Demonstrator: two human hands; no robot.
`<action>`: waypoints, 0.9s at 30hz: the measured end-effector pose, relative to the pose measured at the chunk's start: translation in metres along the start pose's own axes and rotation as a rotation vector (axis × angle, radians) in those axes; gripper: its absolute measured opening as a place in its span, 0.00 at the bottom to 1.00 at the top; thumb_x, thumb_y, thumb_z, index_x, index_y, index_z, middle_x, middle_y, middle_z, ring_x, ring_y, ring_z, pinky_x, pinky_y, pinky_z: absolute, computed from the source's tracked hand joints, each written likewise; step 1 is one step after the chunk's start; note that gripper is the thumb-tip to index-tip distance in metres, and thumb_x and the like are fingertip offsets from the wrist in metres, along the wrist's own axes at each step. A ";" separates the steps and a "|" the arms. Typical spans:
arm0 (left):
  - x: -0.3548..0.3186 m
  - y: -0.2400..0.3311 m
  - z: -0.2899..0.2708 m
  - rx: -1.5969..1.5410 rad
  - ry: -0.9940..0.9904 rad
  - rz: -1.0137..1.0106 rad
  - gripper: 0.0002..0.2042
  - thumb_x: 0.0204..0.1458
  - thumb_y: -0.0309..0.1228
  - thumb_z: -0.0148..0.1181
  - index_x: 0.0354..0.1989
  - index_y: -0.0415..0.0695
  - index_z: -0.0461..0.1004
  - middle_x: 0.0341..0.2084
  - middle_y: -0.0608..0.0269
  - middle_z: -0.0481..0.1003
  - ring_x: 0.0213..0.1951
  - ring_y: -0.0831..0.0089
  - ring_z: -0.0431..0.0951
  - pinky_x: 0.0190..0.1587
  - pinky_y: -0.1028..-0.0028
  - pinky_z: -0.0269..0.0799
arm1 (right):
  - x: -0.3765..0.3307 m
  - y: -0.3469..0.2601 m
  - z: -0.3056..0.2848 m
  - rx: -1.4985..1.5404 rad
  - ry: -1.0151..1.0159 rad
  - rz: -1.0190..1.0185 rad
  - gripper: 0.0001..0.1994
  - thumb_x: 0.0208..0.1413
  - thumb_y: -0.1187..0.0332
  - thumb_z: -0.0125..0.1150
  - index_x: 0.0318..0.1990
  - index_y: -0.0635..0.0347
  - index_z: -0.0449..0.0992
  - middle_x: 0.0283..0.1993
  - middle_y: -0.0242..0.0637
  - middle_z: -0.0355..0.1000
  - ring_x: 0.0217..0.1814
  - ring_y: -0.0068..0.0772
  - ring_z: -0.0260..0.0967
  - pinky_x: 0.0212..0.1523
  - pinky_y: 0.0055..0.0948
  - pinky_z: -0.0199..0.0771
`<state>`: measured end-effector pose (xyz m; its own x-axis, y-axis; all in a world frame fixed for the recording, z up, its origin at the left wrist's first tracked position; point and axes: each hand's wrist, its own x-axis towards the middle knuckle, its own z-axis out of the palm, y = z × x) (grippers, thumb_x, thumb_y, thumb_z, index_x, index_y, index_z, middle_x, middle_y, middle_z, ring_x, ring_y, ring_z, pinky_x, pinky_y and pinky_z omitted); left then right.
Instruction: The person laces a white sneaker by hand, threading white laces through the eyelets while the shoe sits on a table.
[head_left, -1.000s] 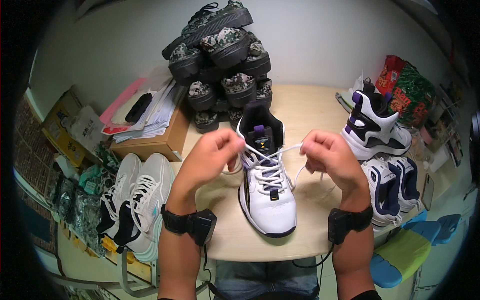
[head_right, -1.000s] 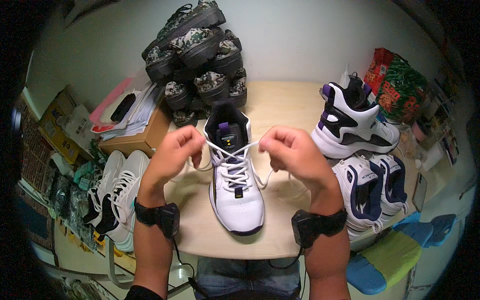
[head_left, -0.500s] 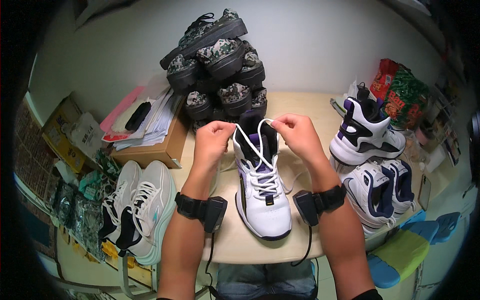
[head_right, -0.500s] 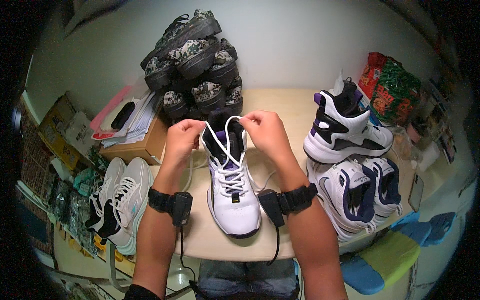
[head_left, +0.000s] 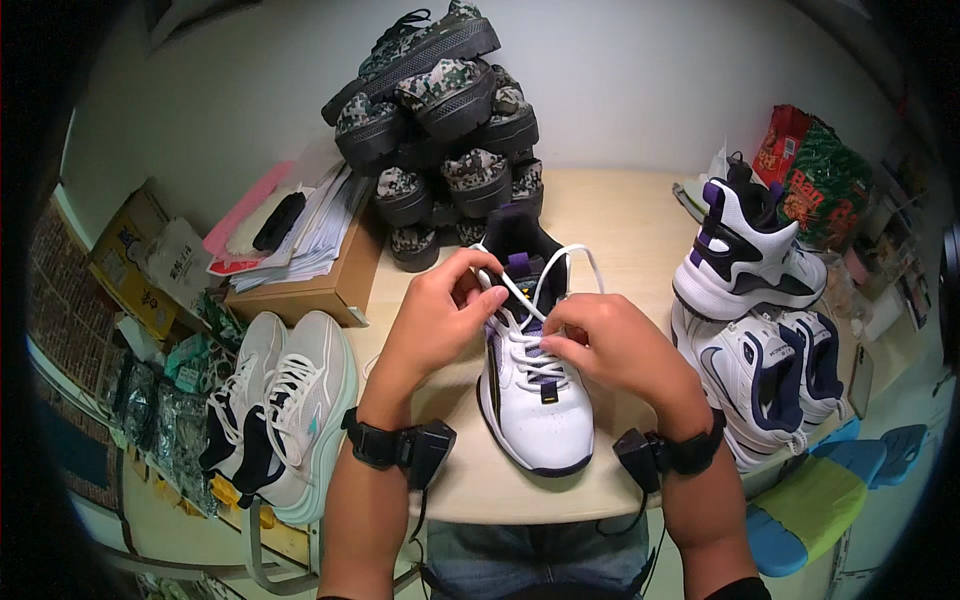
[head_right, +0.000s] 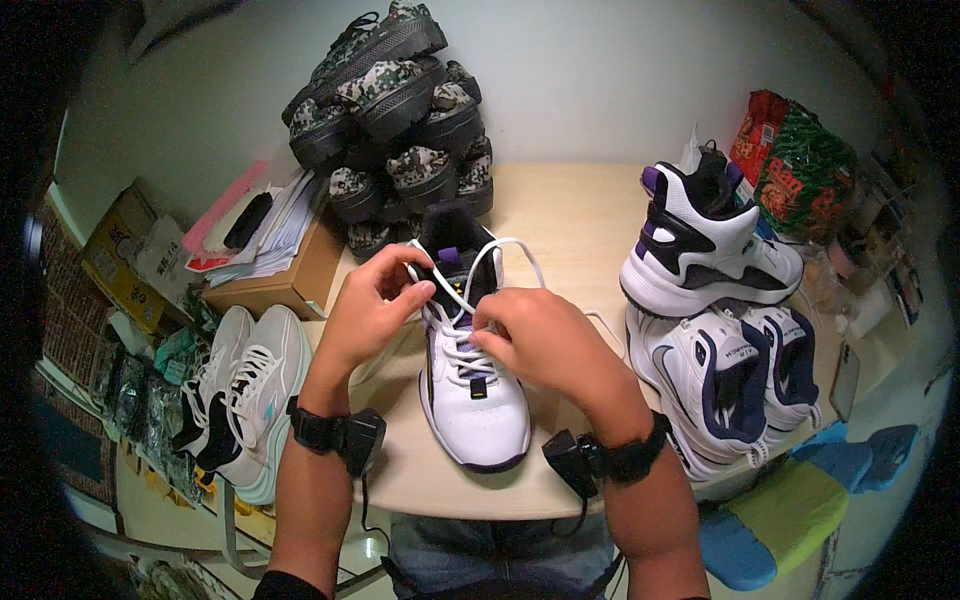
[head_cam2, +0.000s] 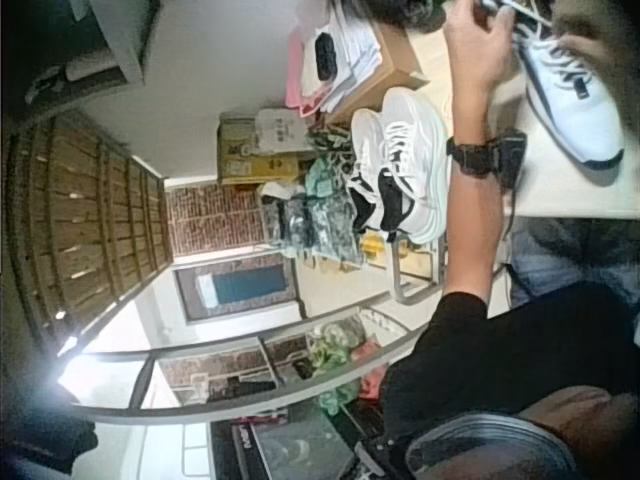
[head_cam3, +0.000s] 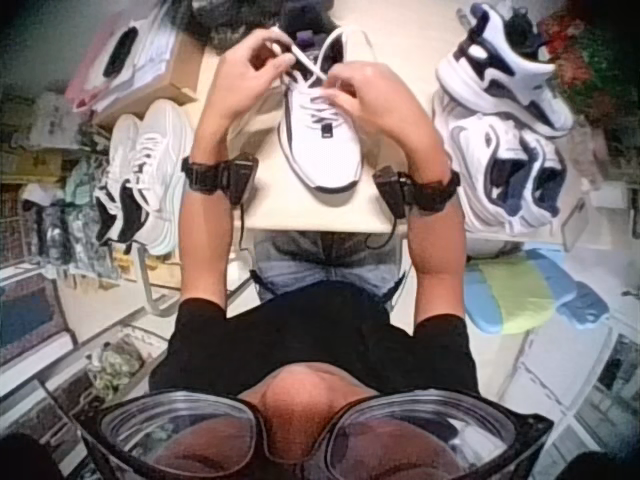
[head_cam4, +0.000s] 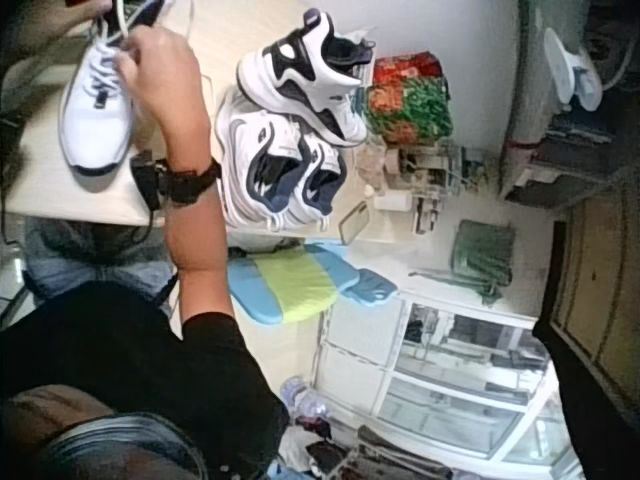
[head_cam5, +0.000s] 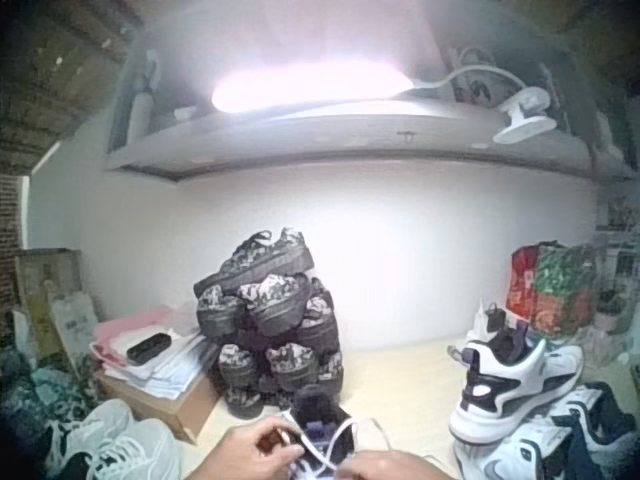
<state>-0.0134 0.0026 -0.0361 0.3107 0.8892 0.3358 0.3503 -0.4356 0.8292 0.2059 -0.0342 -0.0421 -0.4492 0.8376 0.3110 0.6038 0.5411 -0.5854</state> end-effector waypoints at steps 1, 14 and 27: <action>0.001 0.000 0.001 -0.027 -0.005 -0.011 0.09 0.53 0.24 0.62 0.43 0.42 0.74 0.22 0.75 0.66 0.25 0.87 0.62 0.27 0.83 0.58 | 0.000 0.000 0.000 -0.020 -0.004 -0.006 0.09 0.53 0.65 0.62 0.33 0.61 0.76 0.30 0.45 0.74 0.35 0.50 0.73 0.37 0.41 0.72; 0.005 -0.019 0.006 0.168 0.184 0.133 0.11 0.48 0.24 0.67 0.36 0.41 0.70 0.14 0.77 0.58 0.20 0.86 0.56 0.22 0.79 0.52 | -0.006 -0.015 -0.010 0.059 -0.046 0.138 0.13 0.58 0.61 0.57 0.35 0.65 0.72 0.29 0.52 0.73 0.34 0.57 0.72 0.36 0.47 0.69; 0.008 -0.026 -0.002 0.046 0.090 0.005 0.10 0.50 0.22 0.66 0.38 0.41 0.71 0.19 0.76 0.63 0.21 0.87 0.60 0.24 0.83 0.56 | -0.009 0.007 -0.022 0.207 0.216 0.105 0.16 0.57 0.61 0.61 0.32 0.70 0.78 0.31 0.45 0.77 0.31 0.38 0.74 0.36 0.32 0.72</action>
<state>-0.0214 0.0215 -0.0544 0.2329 0.8950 0.3805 0.3894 -0.4444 0.8068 0.2287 -0.0365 -0.0327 -0.2278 0.8966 0.3797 0.4825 0.4426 -0.7558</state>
